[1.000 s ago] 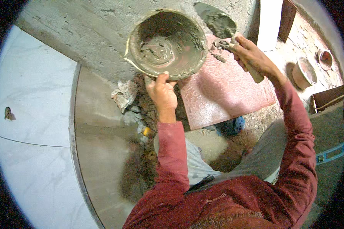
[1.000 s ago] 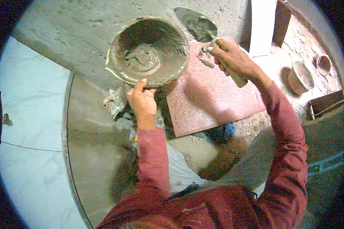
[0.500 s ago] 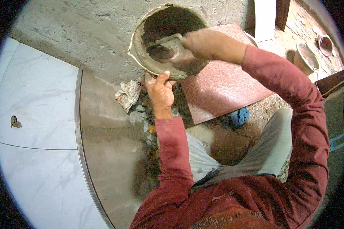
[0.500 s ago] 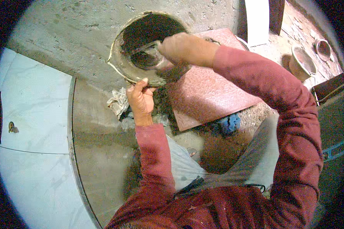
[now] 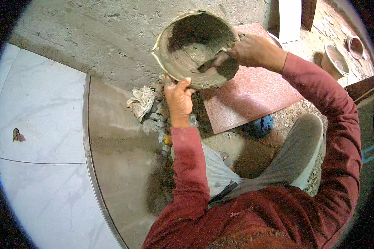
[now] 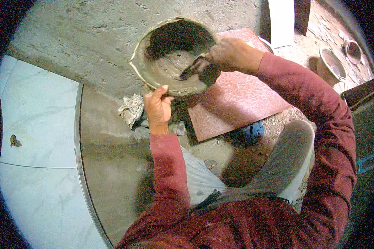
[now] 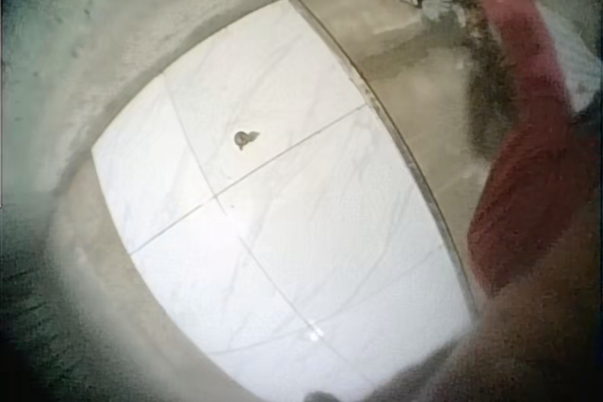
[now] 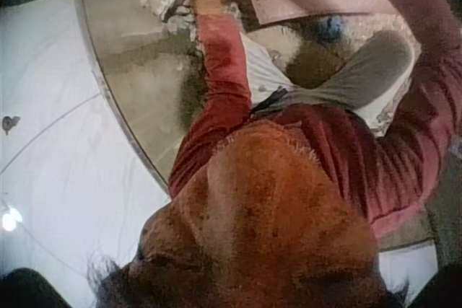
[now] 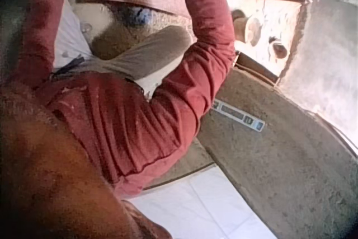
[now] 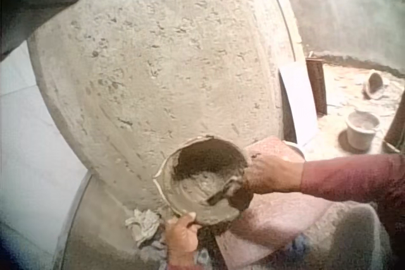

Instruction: The person applies mortar to the back of a tile using a trowel, then uses a cloth to wipe the surface of a previously laid tile before returning to apply more mortar.

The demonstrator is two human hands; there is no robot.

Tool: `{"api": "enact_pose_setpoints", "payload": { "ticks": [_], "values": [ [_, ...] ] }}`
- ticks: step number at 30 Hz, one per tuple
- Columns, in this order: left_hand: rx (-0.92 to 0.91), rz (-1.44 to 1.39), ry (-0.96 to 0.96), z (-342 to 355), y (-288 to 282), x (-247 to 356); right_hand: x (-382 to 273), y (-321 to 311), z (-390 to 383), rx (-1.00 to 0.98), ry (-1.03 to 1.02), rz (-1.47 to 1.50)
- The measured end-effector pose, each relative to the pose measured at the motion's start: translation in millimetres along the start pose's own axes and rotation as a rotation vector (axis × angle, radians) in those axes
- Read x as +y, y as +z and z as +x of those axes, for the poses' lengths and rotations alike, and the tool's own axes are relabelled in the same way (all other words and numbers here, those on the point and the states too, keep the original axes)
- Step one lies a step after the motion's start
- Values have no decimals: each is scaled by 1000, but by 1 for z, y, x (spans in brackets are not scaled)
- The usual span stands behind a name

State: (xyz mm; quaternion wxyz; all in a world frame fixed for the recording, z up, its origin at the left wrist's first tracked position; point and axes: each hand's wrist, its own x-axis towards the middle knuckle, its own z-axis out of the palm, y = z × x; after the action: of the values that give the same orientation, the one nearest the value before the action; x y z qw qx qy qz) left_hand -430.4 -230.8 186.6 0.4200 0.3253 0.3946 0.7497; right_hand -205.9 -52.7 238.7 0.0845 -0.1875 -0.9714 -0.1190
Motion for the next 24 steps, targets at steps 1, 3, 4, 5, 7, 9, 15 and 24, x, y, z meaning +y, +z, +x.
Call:
{"api": "enact_pose_setpoints", "payload": {
  "ticks": [1,3,4,5,7,9,15,24],
  "values": [
    [13,53,-6,-2,-3,4,-6,-19,3,-96,21,2],
    [5,30,-1,4,18,-3,31,-37,11,-348,102,108],
    [15,14,-1,6,6,-9,26,-58,22,-426,214,243],
    [12,-14,0,9,5,-12,24,-92,31,-505,339,367],
    [20,10,-20,6,26,-13,43,-105,40,-374,423,260],
    [47,43,-34,9,32,-17,45,-123,58,-454,234,170],
    [89,109,71,6,34,-17,-34,-76,-5,338,-156,-56],
    [4,7,-6,7,39,-21,2,-5,-1,386,94,-191]
  ]
}}
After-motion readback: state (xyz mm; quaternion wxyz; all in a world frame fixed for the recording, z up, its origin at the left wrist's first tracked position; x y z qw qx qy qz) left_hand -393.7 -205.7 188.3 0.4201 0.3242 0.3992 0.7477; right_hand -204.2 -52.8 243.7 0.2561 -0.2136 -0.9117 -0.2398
